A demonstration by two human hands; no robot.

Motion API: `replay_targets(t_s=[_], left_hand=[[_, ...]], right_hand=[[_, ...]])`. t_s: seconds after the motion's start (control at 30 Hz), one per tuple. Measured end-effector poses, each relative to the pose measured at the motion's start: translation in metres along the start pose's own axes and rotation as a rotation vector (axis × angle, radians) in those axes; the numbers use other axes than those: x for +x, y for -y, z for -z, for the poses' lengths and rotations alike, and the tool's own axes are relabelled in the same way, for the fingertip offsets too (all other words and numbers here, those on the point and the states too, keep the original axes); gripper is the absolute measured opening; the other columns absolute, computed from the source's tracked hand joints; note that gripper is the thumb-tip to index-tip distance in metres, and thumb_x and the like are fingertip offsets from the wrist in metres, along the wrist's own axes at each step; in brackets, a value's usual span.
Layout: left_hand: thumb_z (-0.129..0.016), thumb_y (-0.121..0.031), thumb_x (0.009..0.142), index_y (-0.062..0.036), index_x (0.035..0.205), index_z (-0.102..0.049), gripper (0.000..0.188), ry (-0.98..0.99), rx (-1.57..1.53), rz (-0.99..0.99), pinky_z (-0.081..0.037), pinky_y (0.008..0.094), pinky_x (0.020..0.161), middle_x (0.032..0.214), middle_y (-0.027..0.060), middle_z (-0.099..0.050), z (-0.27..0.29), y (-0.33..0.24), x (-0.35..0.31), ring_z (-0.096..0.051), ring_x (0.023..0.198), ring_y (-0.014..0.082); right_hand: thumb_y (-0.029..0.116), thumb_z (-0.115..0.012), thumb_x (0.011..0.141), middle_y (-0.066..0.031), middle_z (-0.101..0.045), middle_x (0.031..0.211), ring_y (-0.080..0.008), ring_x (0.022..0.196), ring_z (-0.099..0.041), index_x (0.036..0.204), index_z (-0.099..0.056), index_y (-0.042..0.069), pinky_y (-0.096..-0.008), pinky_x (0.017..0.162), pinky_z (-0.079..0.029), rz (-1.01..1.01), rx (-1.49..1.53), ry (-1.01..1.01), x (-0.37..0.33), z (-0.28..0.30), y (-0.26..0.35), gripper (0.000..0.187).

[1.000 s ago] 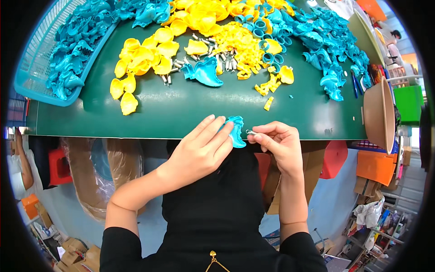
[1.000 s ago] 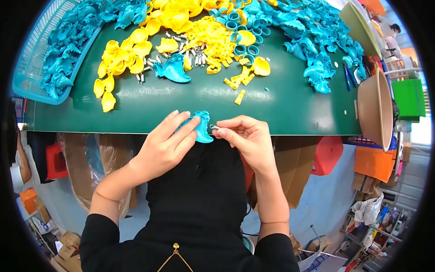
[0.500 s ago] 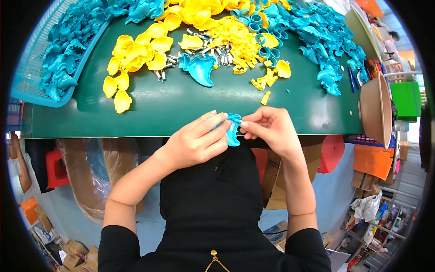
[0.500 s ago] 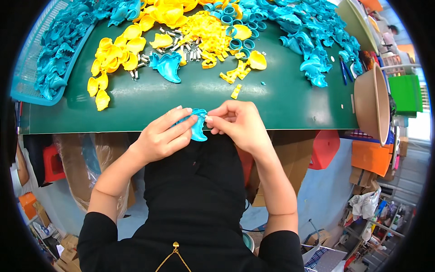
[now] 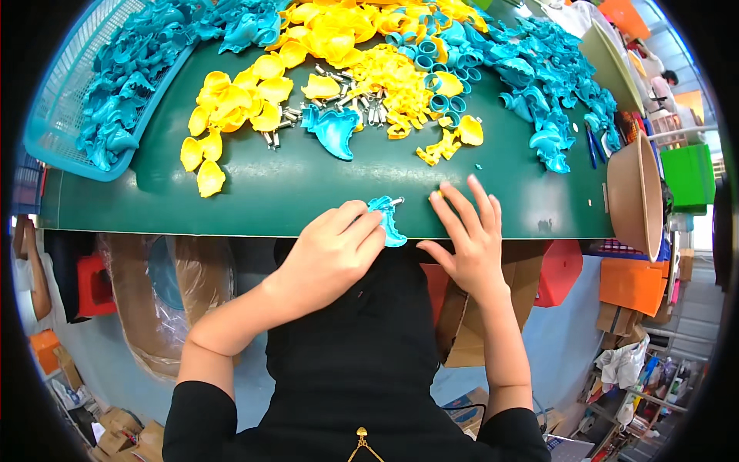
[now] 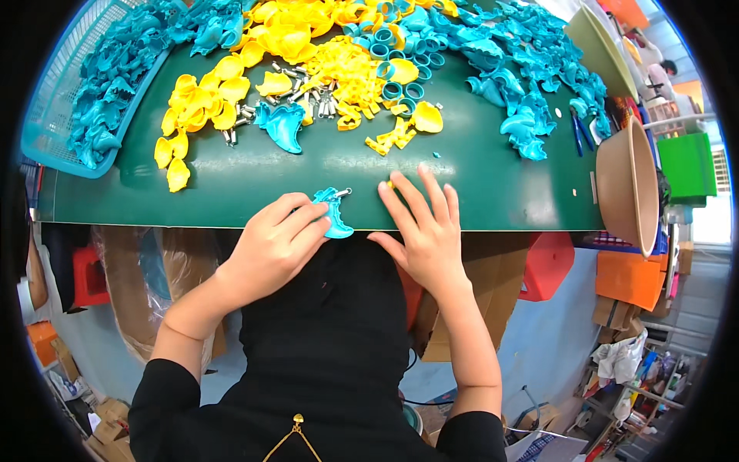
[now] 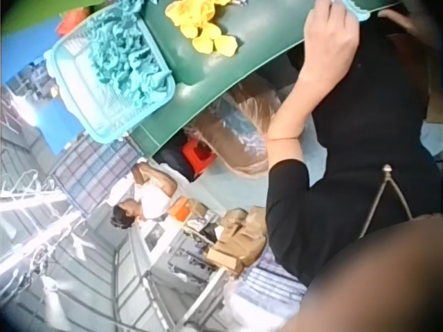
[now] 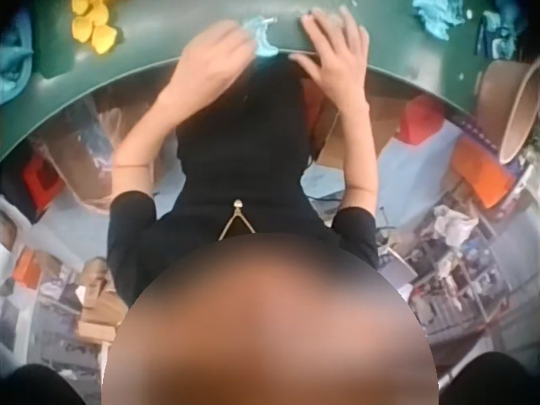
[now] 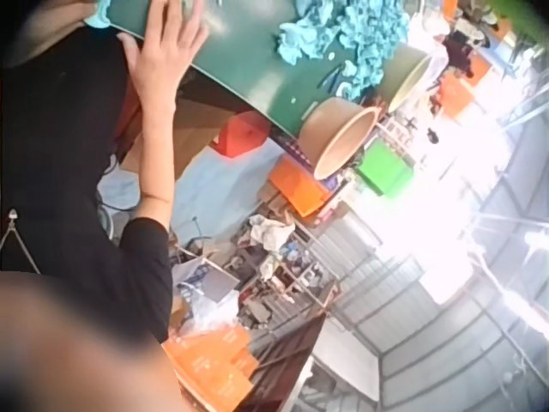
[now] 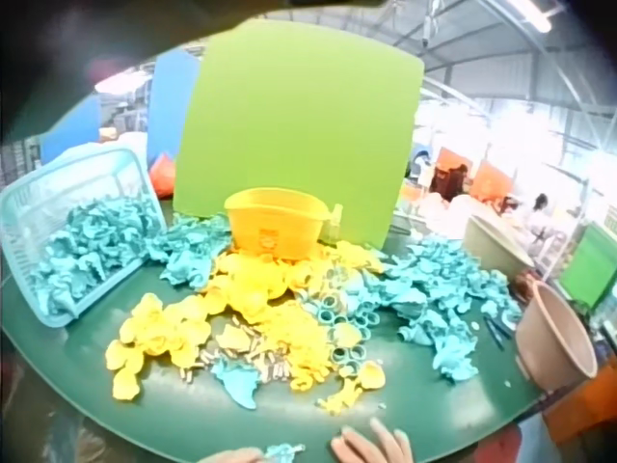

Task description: Assembling plastic toy parts by joining blue and yellow components and adding small white connectors.

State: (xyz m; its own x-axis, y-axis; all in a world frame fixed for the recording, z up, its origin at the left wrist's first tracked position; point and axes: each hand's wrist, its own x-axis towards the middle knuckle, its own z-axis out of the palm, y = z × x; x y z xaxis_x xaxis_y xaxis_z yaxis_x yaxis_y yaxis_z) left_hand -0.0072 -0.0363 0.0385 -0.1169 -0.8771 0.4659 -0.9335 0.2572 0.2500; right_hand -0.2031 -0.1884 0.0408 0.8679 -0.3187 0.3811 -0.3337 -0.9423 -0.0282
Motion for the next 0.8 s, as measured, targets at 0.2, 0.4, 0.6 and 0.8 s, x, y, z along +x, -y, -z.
replay_targets(t_s=[0.2, 0.4, 0.6, 0.8], left_hand=[[-0.071, -0.004, 0.072, 0.0030, 0.095, -0.069, 0.025, 0.010, 0.100, 0.046, -0.056, 0.0355, 0.084, 0.100, 0.0104, -0.064, -0.011, -0.012, 0.001, -0.062, 0.104, 0.0284], [-0.070, -0.003, 0.074, 0.0031, 0.097, -0.069, 0.024, -0.002, 0.039, 0.079, -0.056, 0.0338, 0.082, 0.101, 0.0104, -0.064, -0.012, -0.011, -0.001, -0.062, 0.105, 0.0281], [-0.070, -0.004, 0.074, 0.0029, 0.098, -0.069, 0.024, -0.024, 0.047, 0.083, -0.056, 0.0337, 0.082, 0.102, 0.0098, -0.065, -0.014, -0.011, -0.001, -0.061, 0.106, 0.0280], [-0.069, -0.003, 0.074, 0.0032, 0.098, -0.069, 0.024, -0.036, 0.041, 0.065, -0.057, 0.0335, 0.082, 0.103, 0.0100, -0.065, -0.016, -0.010, -0.001, -0.061, 0.106, 0.0284]], right_hand=[[-0.006, -0.077, 0.073, -0.0061, -0.066, 0.082, -0.0251, 0.081, -0.065, 0.094, -0.074, 0.003, -0.0341, 0.072, -0.054, -0.141, 0.490, -0.330, -0.023, -0.022, 0.026, 0.023], [-0.008, -0.074, 0.077, -0.0115, -0.071, 0.084, -0.0249, 0.078, -0.067, 0.092, -0.073, -0.001, -0.0327, 0.072, -0.053, -0.330, 0.719, -0.354, 0.009, -0.029, 0.049, 0.017], [-0.010, -0.076, 0.074, -0.0102, -0.070, 0.082, -0.0240, 0.079, -0.067, 0.090, -0.073, 0.000, -0.0315, 0.070, -0.053, -0.234, 0.499, -0.440, 0.009, -0.041, 0.057, 0.019], [-0.010, -0.077, 0.073, -0.0095, -0.069, 0.083, -0.0250, 0.079, -0.067, 0.093, -0.072, 0.001, -0.0326, 0.070, -0.053, -0.277, 0.534, -0.434, 0.008, -0.043, 0.057, 0.023]])
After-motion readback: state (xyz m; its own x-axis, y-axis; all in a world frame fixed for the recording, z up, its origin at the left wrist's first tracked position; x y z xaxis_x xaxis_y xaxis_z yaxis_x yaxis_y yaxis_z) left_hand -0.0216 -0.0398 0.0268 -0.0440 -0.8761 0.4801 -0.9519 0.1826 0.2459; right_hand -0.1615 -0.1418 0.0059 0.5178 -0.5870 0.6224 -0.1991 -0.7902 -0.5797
